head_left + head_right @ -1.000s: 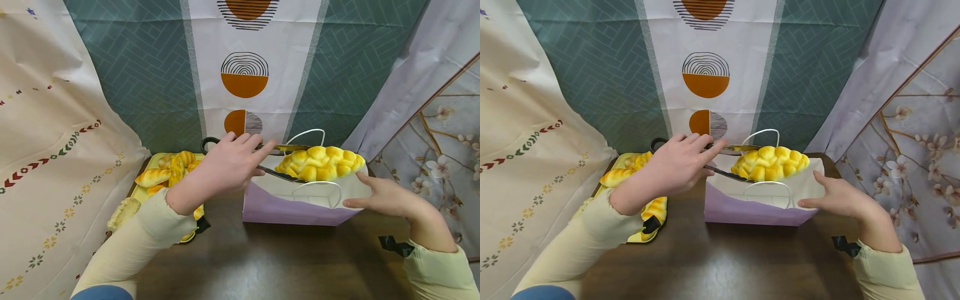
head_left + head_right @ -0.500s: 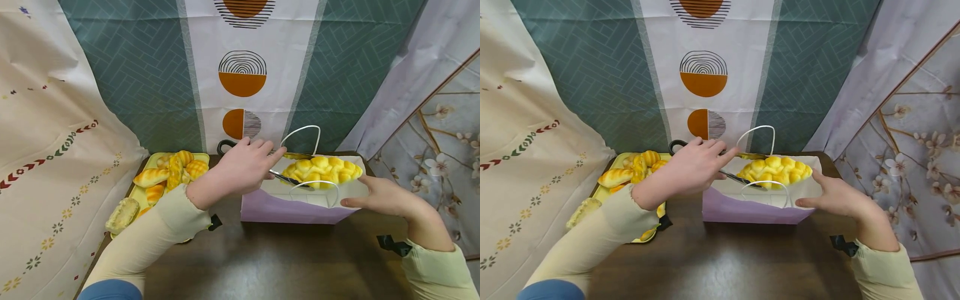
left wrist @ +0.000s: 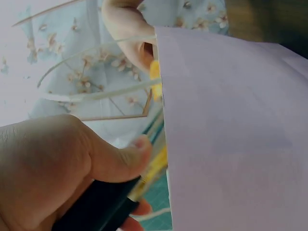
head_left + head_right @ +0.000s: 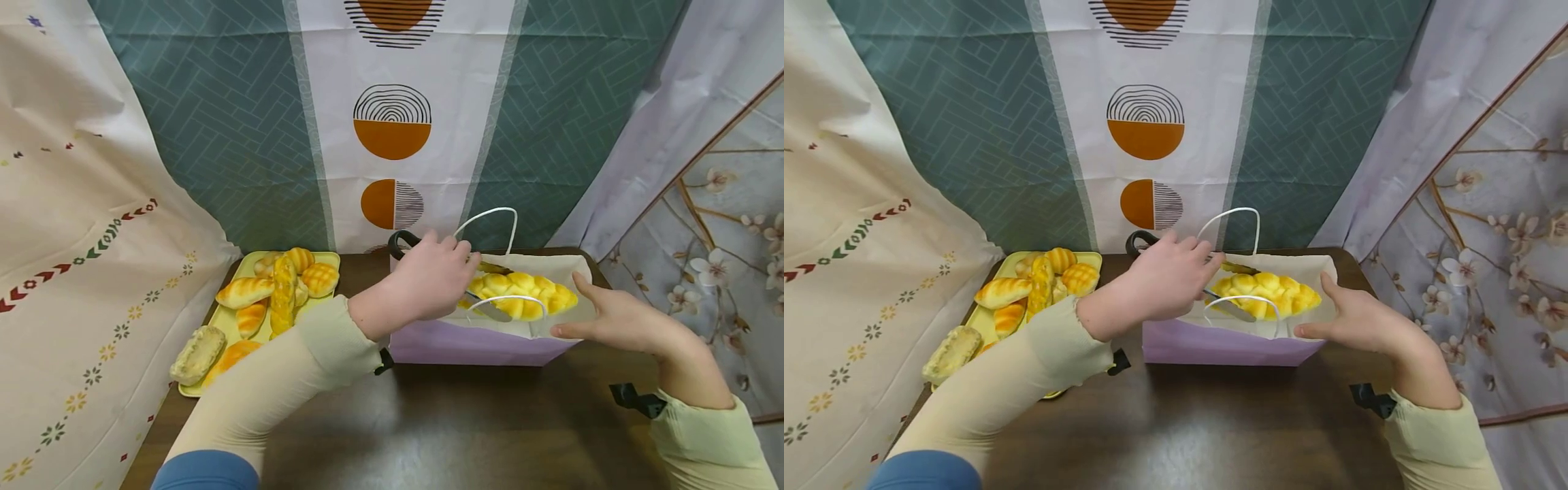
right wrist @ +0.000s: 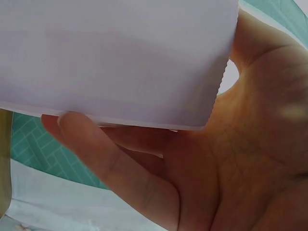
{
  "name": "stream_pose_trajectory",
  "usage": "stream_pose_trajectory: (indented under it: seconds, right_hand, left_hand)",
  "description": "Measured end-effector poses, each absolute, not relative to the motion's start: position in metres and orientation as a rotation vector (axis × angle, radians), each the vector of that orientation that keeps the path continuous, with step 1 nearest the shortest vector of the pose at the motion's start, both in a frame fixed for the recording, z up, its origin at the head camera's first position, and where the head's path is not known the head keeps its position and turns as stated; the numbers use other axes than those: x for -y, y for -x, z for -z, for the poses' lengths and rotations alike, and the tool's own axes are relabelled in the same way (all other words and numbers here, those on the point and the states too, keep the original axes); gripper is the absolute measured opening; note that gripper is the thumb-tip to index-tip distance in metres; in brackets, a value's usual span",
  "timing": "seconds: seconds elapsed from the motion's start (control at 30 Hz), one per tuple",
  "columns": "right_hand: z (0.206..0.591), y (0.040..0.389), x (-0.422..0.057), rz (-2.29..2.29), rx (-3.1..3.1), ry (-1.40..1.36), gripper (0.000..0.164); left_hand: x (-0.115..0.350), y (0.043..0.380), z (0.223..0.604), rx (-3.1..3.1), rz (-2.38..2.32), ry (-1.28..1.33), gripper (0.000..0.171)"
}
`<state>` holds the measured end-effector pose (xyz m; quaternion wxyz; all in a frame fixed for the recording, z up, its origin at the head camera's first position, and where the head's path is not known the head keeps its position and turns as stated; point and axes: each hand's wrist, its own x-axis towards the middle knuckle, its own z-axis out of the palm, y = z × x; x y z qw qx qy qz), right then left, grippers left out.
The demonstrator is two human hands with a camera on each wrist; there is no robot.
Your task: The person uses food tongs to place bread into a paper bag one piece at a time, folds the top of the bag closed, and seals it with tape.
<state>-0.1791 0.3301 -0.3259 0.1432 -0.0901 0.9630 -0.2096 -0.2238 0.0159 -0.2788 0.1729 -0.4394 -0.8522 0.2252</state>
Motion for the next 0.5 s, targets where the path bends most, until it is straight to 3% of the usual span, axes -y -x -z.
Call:
stream_pose_trajectory:
  seconds: [0.17,0.5]
  right_hand:
    - [0.326,0.177,-0.33,0.603,-2.78,0.262,0.115]
    - [0.325,0.175,-0.33,0.6,-2.811,0.31,0.115]
  left_hand:
    - [-0.032,0.223,0.281,2.534,-0.704,1.273,0.035]
    - [-0.06,0.23,0.293,2.61,-0.936,1.349,0.03]
